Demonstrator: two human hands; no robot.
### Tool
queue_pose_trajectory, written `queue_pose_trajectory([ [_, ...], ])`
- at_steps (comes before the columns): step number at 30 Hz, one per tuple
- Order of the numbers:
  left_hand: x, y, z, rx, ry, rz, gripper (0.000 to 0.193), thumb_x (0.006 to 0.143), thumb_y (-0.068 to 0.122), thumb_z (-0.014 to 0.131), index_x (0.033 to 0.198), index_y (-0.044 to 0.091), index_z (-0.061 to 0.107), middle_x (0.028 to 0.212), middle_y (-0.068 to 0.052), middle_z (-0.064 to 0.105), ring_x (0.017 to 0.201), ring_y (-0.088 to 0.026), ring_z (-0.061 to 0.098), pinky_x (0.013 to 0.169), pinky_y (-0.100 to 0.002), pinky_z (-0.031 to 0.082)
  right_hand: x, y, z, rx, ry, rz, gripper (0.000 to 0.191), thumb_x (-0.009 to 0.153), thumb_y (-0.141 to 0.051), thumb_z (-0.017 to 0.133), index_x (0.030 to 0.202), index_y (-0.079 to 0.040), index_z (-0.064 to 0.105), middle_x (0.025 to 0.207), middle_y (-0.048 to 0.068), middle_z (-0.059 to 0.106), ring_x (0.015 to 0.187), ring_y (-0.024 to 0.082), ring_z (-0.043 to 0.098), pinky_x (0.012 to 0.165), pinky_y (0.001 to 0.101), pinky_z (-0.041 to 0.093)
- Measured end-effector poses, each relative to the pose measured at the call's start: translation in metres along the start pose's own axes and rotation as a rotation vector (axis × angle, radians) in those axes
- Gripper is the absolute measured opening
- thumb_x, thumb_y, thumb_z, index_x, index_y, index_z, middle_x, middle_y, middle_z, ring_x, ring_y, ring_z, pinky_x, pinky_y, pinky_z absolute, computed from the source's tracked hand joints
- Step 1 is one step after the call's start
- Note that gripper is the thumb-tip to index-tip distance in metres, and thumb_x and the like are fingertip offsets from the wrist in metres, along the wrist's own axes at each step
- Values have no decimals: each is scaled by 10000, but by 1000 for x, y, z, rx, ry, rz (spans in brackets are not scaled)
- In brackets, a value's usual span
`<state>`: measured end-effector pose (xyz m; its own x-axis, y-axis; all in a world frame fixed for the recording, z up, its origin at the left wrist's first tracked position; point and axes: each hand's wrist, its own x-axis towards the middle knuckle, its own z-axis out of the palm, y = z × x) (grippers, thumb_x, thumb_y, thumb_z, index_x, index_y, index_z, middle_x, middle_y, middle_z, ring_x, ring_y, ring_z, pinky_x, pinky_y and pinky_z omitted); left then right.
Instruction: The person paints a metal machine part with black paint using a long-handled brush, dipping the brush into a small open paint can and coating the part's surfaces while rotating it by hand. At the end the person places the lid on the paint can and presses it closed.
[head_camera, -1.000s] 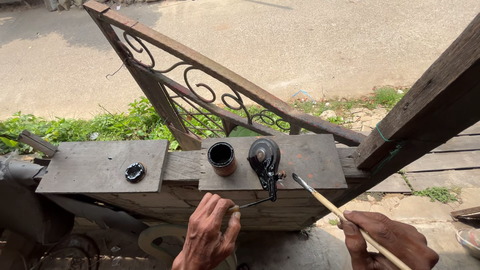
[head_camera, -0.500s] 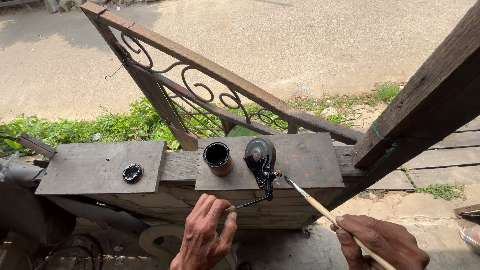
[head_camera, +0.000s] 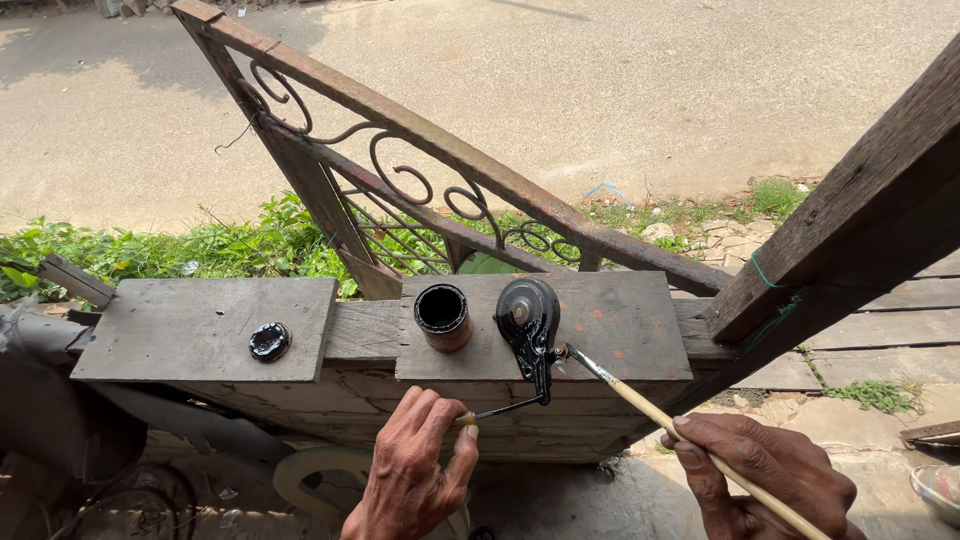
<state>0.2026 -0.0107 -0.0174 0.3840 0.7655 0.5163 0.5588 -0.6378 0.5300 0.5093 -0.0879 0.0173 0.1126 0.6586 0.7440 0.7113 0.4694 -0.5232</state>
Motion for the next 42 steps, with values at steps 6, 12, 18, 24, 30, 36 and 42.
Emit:
queue_pose_trajectory([
  [6, 0, -1, -2, -17, 23, 16, 137, 830, 69, 718, 925, 8, 641, 794, -112, 615, 751, -247, 583, 645, -407, 496, 7, -8, -8, 29, -25, 84, 180, 899, -17, 713, 1077, -40, 731, 900, 143, 779, 868, 220, 809, 759, 303, 658],
  [12, 2, -2, -3, -29, 4, 15, 141, 817, 58, 716, 925, 9, 639, 793, -109, 613, 743, -249, 584, 632, -404, 494, 30, 12, 7, 8, -117, -193, 222, 827, -18, 760, 1044, -10, 716, 896, 149, 780, 799, 209, 804, 673, 281, 630],
  [18, 1, -3, -5, -39, 10, 35, 140, 815, 57, 719, 916, 18, 631, 802, -103, 609, 746, -251, 585, 631, -403, 497, 30, 5, 13, 19, -120, -277, 217, 810, -5, 766, 1024, -6, 725, 891, 144, 763, 813, 227, 794, 703, 302, 638],
  [24, 2, -4, -1, -29, -16, 31, 150, 819, 60, 725, 927, 18, 630, 793, -101, 603, 737, -244, 588, 615, -403, 494, 43, -6, 10, 20, -164, -274, 178, 806, -18, 773, 974, 7, 720, 848, 136, 766, 756, 208, 795, 632, 282, 630],
  [30, 0, -5, 2, -16, -17, 39, 165, 819, 70, 728, 934, 17, 622, 792, -101, 597, 735, -245, 587, 624, -410, 495, 45, -29, 17, 12, -214, -232, 155, 799, -29, 784, 935, 25, 732, 810, 153, 772, 676, 199, 800, 539, 274, 609],
  [36, -1, -4, 1, -25, -18, 30, 158, 816, 71, 732, 919, 26, 621, 794, -100, 596, 734, -251, 584, 621, -410, 495, 37, -39, 20, 51, -207, -168, 148, 834, -64, 768, 952, 19, 733, 831, 155, 779, 732, 198, 822, 592, 286, 652],
  [42, 0, -4, -2, -25, -14, 29, 162, 810, 66, 732, 918, 25, 619, 796, -100, 597, 737, -254, 583, 627, -413, 495, 27, -49, 12, 14, -127, 36, 139, 843, -118, 793, 962, -49, 774, 815, 118, 789, 751, 198, 784, 658, 300, 632],
])
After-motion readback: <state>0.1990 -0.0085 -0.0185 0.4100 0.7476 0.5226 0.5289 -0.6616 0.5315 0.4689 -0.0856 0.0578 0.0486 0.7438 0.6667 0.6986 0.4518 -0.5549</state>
